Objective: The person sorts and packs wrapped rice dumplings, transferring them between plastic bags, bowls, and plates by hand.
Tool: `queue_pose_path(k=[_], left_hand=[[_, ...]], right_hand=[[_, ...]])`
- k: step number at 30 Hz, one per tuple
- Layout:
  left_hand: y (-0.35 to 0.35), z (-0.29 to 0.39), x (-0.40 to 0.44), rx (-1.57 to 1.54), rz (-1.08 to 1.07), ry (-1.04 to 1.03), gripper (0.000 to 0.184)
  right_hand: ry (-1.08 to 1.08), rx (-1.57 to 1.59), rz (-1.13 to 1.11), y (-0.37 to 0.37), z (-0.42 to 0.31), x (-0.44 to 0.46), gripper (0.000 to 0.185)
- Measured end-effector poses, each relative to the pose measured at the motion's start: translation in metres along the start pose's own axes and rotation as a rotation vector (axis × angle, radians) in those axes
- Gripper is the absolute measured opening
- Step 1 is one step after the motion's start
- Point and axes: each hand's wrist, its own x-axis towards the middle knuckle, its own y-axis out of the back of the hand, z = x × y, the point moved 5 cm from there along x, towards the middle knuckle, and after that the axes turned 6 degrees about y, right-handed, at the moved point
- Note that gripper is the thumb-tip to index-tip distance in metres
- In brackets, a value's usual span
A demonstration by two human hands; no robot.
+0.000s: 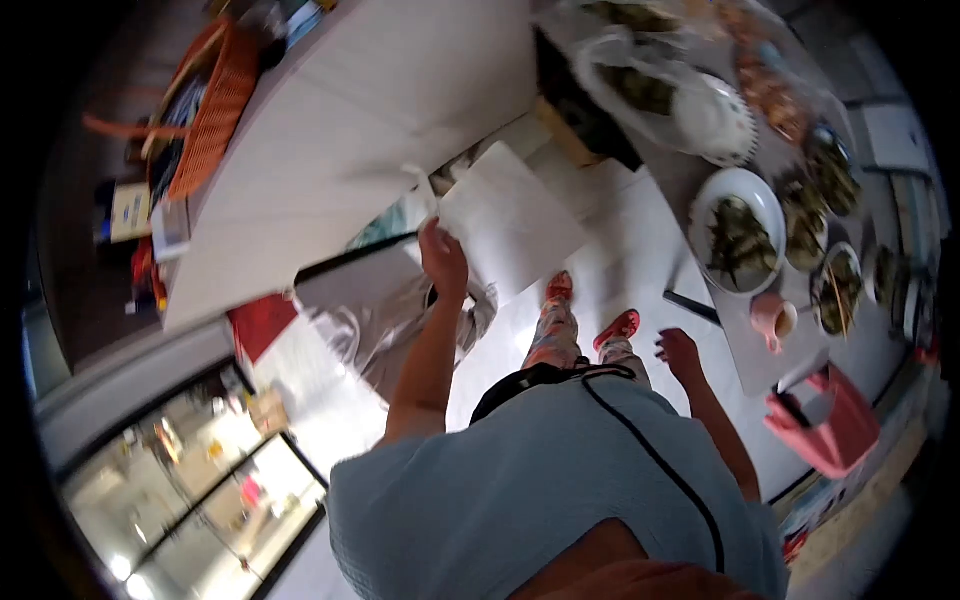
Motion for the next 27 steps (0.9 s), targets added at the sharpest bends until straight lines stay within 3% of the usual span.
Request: queue_pose_path(k=[1, 2, 4, 6, 8, 9, 10, 12, 14, 16, 19, 21, 23, 27], left_hand=[[0.002, 0.023, -0.005, -0.041, -0.026, -0.037, 0.034], [0.003, 0.05, -0.01, -0.082, -0.189, -0.103, 0.034], [0.007, 0.106, -0.025, -0.169, -0.458, -0.254, 0.033], [0.006, 0.155, -0.049, -0.203, -0.713, -0.271, 0.036], [0.003, 0.19, -0.076, -0.343, -0.91, -0.387, 0.043], [0.002, 0.206, -0.088, -0.389, -1.109, -0.401, 0.048], [0.003, 0.214, -0.101, -0.351, -1.087, -0.511, 0.05], [-0.006, 0.213, -0.097, -0.478, -1.222, -0.39, 0.042], [-0.012, 0.202, -0.078, -0.369, -1.095, -0.396, 0.03], [-0.007, 0.215, -0.049, -0.406, -0.803, -0.302, 0.02], [-0.041, 0.22, -0.038, -0.538, -0.913, -0.315, 0.05], [-0.083, 0.213, -0.053, -0.577, -1.272, -0.461, 0.056], [-0.08, 0.233, -0.078, -0.691, -1.656, -0.132, 0.051], [-0.097, 0.226, -0.128, -0.509, -1.877, -0.177, 0.048]], right_hand=[[0.072, -0.017, -0.05, -0.012, -0.028, 0.006, 0.026], [0.143, -0.039, -0.103, -0.027, -0.065, 0.009, 0.028], [0.066, -0.068, -0.169, -0.053, -0.125, 0.013, 0.036], [0.228, 0.211, -0.259, -0.081, -0.139, 0.032, 0.044], [0.059, 0.569, -0.159, -0.101, -0.189, 0.025, 0.046], [0.08, 0.582, -0.137, -0.103, -0.201, 0.029, 0.046], [0.162, 0.648, -0.165, -0.104, -0.214, 0.032, 0.044], [0.261, 0.716, -0.182, -0.093, -0.222, 0.036, 0.042], [0.334, 0.501, -0.043, -0.071, -0.208, 0.041, 0.034], [0.422, 0.424, -0.006, -0.05, -0.211, 0.018, 0.026], [0.522, 0.326, -0.092, -0.033, -0.223, -0.021, 0.022], [0.517, 0.291, -0.105, -0.023, -0.226, -0.045, 0.021], [0.458, 0.28, -0.074, -0.015, -0.227, -0.069, 0.022], [0.516, 0.315, 0.026, 0.005, -0.205, -0.1, 0.02]])
